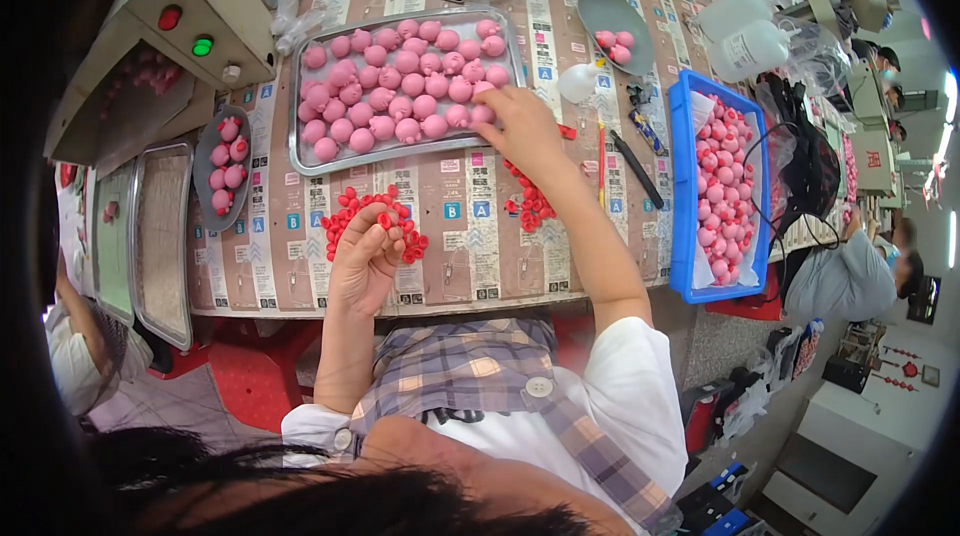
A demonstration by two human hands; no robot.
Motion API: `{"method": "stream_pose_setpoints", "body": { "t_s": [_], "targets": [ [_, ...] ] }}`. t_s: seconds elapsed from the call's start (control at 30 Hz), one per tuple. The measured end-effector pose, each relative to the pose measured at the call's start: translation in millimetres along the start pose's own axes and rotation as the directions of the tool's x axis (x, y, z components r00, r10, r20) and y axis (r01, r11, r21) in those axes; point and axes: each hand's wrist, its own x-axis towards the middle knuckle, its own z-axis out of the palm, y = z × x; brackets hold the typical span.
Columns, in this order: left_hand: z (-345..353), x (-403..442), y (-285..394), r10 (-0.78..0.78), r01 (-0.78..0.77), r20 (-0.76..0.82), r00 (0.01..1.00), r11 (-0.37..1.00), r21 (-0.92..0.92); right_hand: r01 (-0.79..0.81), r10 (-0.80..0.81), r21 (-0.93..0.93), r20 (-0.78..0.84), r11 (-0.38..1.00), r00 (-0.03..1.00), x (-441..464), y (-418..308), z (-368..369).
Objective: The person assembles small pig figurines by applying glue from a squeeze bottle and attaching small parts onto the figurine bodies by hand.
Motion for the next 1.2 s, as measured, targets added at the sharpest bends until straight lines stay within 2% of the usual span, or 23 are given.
{"method": "stream_pose_setpoints", "body": {
  "t_s": [0.03, 0.07, 0.13, 0.17, 0.2, 0.27, 0.37, 0.47, 0.57, 0.67, 0.77, 0.97, 1.07, 1.17, 1.2],
  "targets": [
    [-0.8, -0.6, 2.2, 0.007, -0.007, 0.013, 1.000, 1.000, 0.003, -0.046, 0.051, 0.134, -0.032, 0.990, 0.998, -3.6, -3.0, -4.0],
    [-1.3, -0.2, 3.7, 0.012, -0.012, 0.027, 1.000, 1.000, 0.004, -0.128, 0.136, 0.369, 0.007, 0.921, 0.991, -8.9, -9.6, -10.6],
    [-2.7, 2.3, 2.5, 0.004, -0.004, 0.032, 0.999, 1.000, -0.002, -0.289, 0.280, 0.740, 0.140, 0.608, 0.950, -25.0, -28.9, -27.2],
    [-3.7, 4.8, 0.2, -0.008, 0.008, 0.024, 1.000, 1.000, -0.007, -0.213, 0.225, 0.881, 0.125, 0.423, 0.966, -32.9, -40.9, -29.9],
    [-3.7, 7.3, -2.1, -0.021, 0.021, 0.018, 1.000, 1.000, -0.011, -0.248, 0.192, 0.912, 0.193, 0.327, 0.962, -42.1, -47.2, -28.7],
    [-0.1, 10.9, -5.5, -0.041, 0.042, 0.045, 0.998, 0.999, -0.008, -0.324, 0.106, 0.937, 0.312, 0.131, 0.944, -57.3, -56.8, -24.7],
    [6.6, 10.7, -5.2, -0.031, 0.030, 0.045, 0.998, 0.999, 0.039, -0.406, 0.107, 0.890, 0.433, -0.208, 0.895, -71.0, -71.0, -4.7],
    [5.6, 7.6, -3.6, 0.018, -0.020, 0.017, 1.000, 0.991, 0.133, -0.406, 0.099, 0.829, 0.475, -0.384, 0.874, -74.4, -80.3, 6.6],
    [2.6, 3.3, -3.3, 0.085, -0.083, 0.002, 0.996, 0.964, 0.252, -0.404, 0.057, 0.850, 0.447, -0.337, 0.893, -73.4, -76.0, 14.6],
    [0.9, 1.5, -4.1, 0.118, -0.110, -0.009, 0.993, 0.947, 0.301, -0.397, 0.016, 0.796, 0.453, -0.457, 0.891, -73.4, -75.5, 15.8],
    [4.1, 1.1, -3.9, 0.115, -0.107, -0.008, 0.993, 0.946, 0.306, -0.457, -0.034, 0.693, 0.530, -0.558, 0.847, -75.7, -72.0, 13.5],
    [7.0, 1.6, -5.0, 0.129, -0.130, 0.026, 0.991, 0.928, 0.350, -0.440, 0.048, 0.730, 0.541, -0.523, 0.840, -76.6, -82.5, 7.5],
    [7.5, -0.2, -5.3, 0.160, -0.168, 0.055, 0.986, 0.891, 0.422, -0.408, 0.135, 0.901, 0.427, -0.150, 0.894, -80.7, -86.8, 5.9],
    [11.0, -2.1, -5.2, 0.175, -0.184, 0.065, 0.983, 0.864, 0.468, -0.280, 0.189, 0.923, 0.235, 0.265, 0.953, -77.8, -99.7, 1.8],
    [12.2, -2.3, -5.1, 0.176, -0.188, 0.070, 0.982, 0.860, 0.474, -0.272, 0.189, 0.912, 0.222, 0.307, 0.957, -77.7, -101.8, 0.8]
  ]
}}
